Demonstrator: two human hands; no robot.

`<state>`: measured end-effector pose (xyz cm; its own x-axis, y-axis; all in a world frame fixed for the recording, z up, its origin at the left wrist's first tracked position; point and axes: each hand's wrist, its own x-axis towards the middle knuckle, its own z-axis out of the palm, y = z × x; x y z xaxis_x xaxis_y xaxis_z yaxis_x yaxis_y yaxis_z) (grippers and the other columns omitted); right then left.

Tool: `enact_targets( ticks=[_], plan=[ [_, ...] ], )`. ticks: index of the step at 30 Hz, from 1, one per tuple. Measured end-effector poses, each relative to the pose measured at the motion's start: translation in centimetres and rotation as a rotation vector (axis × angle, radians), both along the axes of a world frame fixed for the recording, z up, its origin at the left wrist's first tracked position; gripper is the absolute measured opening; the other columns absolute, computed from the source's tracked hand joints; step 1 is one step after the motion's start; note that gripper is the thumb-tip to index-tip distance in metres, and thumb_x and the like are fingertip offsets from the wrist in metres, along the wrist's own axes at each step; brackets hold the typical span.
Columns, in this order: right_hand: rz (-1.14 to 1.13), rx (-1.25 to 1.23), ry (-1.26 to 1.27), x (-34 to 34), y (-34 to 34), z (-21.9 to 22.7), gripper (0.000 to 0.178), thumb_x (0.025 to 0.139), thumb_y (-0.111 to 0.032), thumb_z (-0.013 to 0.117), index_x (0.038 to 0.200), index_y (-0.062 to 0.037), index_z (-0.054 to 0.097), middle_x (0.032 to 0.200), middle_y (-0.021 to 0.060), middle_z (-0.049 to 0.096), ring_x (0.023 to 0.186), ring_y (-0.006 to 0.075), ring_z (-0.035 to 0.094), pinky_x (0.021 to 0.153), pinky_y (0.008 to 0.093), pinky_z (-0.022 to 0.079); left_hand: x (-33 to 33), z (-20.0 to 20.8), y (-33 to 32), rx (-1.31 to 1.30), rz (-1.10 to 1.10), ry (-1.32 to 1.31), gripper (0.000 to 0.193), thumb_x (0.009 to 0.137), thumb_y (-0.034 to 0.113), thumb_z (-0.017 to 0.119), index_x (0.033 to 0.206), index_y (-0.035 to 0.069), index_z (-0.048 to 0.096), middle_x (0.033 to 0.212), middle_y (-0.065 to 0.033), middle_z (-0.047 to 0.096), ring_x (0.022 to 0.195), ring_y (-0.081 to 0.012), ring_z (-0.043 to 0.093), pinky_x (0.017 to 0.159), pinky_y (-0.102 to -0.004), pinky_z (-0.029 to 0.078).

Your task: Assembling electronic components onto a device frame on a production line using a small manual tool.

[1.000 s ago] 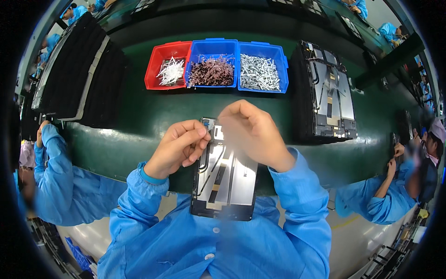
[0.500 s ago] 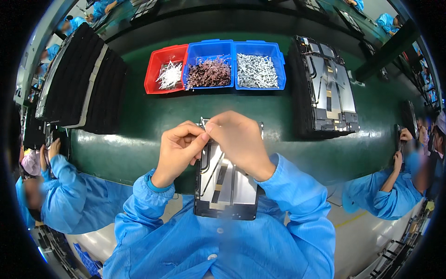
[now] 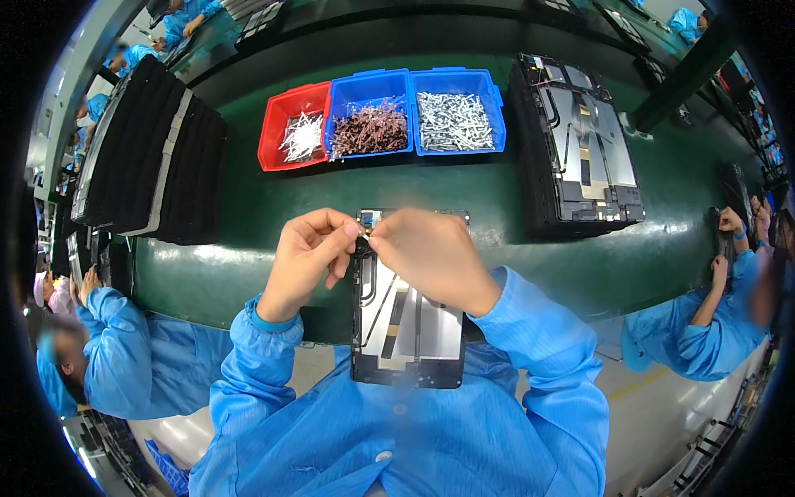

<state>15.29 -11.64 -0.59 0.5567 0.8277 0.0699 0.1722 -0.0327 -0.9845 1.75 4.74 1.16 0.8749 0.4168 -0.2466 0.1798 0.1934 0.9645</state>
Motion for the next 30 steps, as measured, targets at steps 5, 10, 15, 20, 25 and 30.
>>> enact_targets(
  ticks=[5,10,15,20,25,30],
  plan=[
    [0.096,0.055,-0.323,0.2,-0.5,1.4,0.007,0.089,-0.002,0.075,0.094,-0.0007,0.071,0.089,0.0034,0.066,0.063,0.0015,0.052,0.052,0.0191,0.039,-0.1,0.0,1.0,-0.308,-0.14,0.054,0.014,0.098,0.013,0.064,0.098,0.0,0.067,0.071,-0.0011,0.061,0.049,-0.0045,0.048,0.04,-0.0208,0.033],
    [0.059,0.256,-0.389,0.2,-0.9,1.5,0.005,0.09,0.0,0.072,0.095,-0.0006,0.07,0.105,0.0052,0.062,0.069,0.0035,0.054,0.056,0.0203,0.042,0.4,0.1,2.1,-0.316,-0.114,0.008,0.01,0.098,0.013,0.062,0.096,0.003,0.065,0.059,0.002,0.05,0.043,-0.0052,0.042,0.037,-0.0223,0.027],
    [-0.002,0.292,0.071,-0.2,-1.8,-0.1,0.006,0.095,0.0,0.068,0.099,0.0026,0.064,0.097,0.004,0.065,0.077,0.005,0.058,0.066,0.0198,0.048,3.2,-2.0,8.9,0.573,0.656,-0.315,0.023,0.098,0.02,0.071,0.104,-0.002,0.072,0.063,-0.0025,0.061,0.047,-0.0054,0.047,0.043,-0.022,0.034],
    [-0.028,0.217,0.144,-0.9,-3.1,-1.3,0.007,0.095,0.001,0.067,0.1,0.0048,0.062,0.087,0.0049,0.067,0.077,0.0063,0.062,0.068,0.021,0.051,0.4,-2.5,6.3,1.175,0.563,-0.037,0.014,0.093,0.012,0.072,0.099,-0.001,0.075,0.075,-0.0145,0.069,0.057,-0.0166,0.061,0.056,-0.0303,0.048],
    [-0.12,0.114,0.036,-2.1,-4.7,-2.4,0.007,0.095,0.002,0.068,0.098,0.0045,0.062,0.082,0.0028,0.066,0.072,0.0026,0.061,0.062,0.0171,0.047,-6.3,-0.7,-0.4,0.765,-0.252,0.181,0.061,0.089,0.023,0.079,0.138,-0.006,0.055,0.116,-0.0173,0.067,0.066,-0.0117,0.062,0.058,-0.0295,0.05],
    [-0.198,0.248,-0.069,-2.9,-4.6,-3.3,0.006,0.095,0.002,0.067,0.097,0.0034,0.062,0.079,0.0012,0.066,0.065,0.0011,0.057,0.057,0.0168,0.044,-7.4,-1.6,-3.8,0.197,-0.229,0.229,0.068,0.095,0.019,0.074,0.15,-0.005,0.041,0.116,-0.015,0.065,0.069,-0.0083,0.061,0.059,-0.027,0.051]
  ],
)
